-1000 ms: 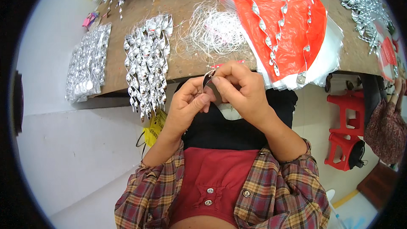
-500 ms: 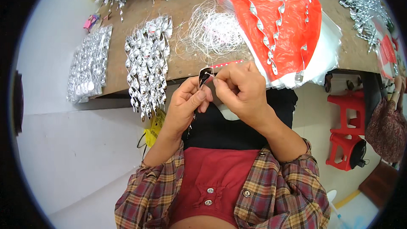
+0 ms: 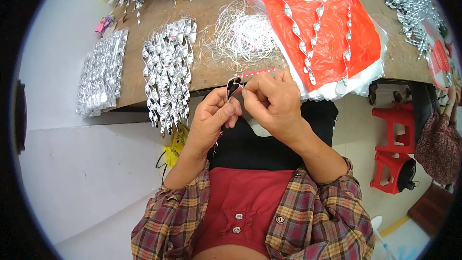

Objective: Sewing or assembling small decorative items using a needle and thread.

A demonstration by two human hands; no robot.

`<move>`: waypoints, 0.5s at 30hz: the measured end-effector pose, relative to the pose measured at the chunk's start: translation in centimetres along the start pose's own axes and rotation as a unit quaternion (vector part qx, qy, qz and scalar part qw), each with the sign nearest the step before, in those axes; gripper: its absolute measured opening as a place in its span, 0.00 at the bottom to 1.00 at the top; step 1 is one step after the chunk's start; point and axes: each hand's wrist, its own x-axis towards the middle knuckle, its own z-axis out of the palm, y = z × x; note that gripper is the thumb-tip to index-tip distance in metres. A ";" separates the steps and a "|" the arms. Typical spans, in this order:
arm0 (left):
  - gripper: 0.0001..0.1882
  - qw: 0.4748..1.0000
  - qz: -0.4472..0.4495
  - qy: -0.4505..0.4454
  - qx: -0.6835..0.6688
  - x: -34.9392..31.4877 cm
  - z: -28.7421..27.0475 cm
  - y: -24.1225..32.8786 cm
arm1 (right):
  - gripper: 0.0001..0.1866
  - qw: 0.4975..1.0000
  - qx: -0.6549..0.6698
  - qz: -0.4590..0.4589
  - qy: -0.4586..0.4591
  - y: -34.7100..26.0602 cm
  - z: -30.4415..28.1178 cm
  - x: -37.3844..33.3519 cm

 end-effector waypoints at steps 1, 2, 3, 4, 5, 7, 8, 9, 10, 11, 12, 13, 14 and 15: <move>0.19 1.000 -0.002 0.000 0.008 0.0 0.0 0.0 | 0.03 1.000 0.002 0.006 -0.004 -0.1 0.0 0.0; 0.19 1.000 -0.002 0.000 0.008 -0.1 0.1 0.0 | 0.03 1.000 0.005 0.012 -0.008 -0.1 0.0 -0.1; 0.19 1.000 0.006 -0.010 0.015 -0.1 0.1 0.0 | 0.03 1.000 0.005 0.012 -0.008 0.0 0.0 0.0; 0.19 0.999 0.014 -0.020 0.022 -0.1 0.1 0.0 | 0.02 1.000 0.014 0.001 -0.017 0.2 0.1 0.1; 0.19 0.999 0.014 -0.019 0.022 -0.1 0.1 0.0 | 0.02 0.999 0.023 -0.010 -0.026 0.3 0.1 0.1; 0.18 0.998 0.030 -0.014 0.053 -0.2 -0.1 -0.1 | 0.03 0.980 0.154 0.105 -0.068 0.0 -0.1 0.2; 0.18 0.998 0.030 -0.015 0.052 -0.2 -0.1 -0.1 | 0.04 0.929 0.279 0.217 -0.107 -0.1 -0.3 0.2; 0.18 0.998 0.031 -0.017 0.052 -0.2 -0.1 -0.1 | 0.04 0.930 0.278 0.217 -0.107 -0.1 -0.3 0.2; 0.18 0.998 0.032 -0.018 0.052 -0.1 -0.1 -0.1 | 0.04 0.931 0.281 0.202 -0.118 0.1 -0.4 0.2; 0.18 0.998 0.032 -0.017 0.052 -0.2 -0.1 -0.1 | 0.05 0.931 0.286 0.186 -0.129 0.1 -0.4 0.2; 0.18 0.998 0.034 -0.016 0.054 -0.2 0.0 -0.1 | 0.05 0.931 0.286 0.186 -0.130 0.2 -0.3 0.1; 0.18 0.998 0.035 -0.015 0.057 -0.2 0.0 -0.1 | 0.05 0.935 0.277 0.183 -0.127 0.2 -0.3 0.0; 0.18 0.998 0.036 -0.016 0.057 -0.2 0.0 -0.2 | 0.05 0.939 0.267 0.180 -0.123 0.2 -0.3 -0.1; 0.18 0.999 0.032 -0.013 0.039 -0.2 -0.1 -0.3 | 0.05 0.939 0.266 0.180 -0.123 0.2 -0.3 -0.1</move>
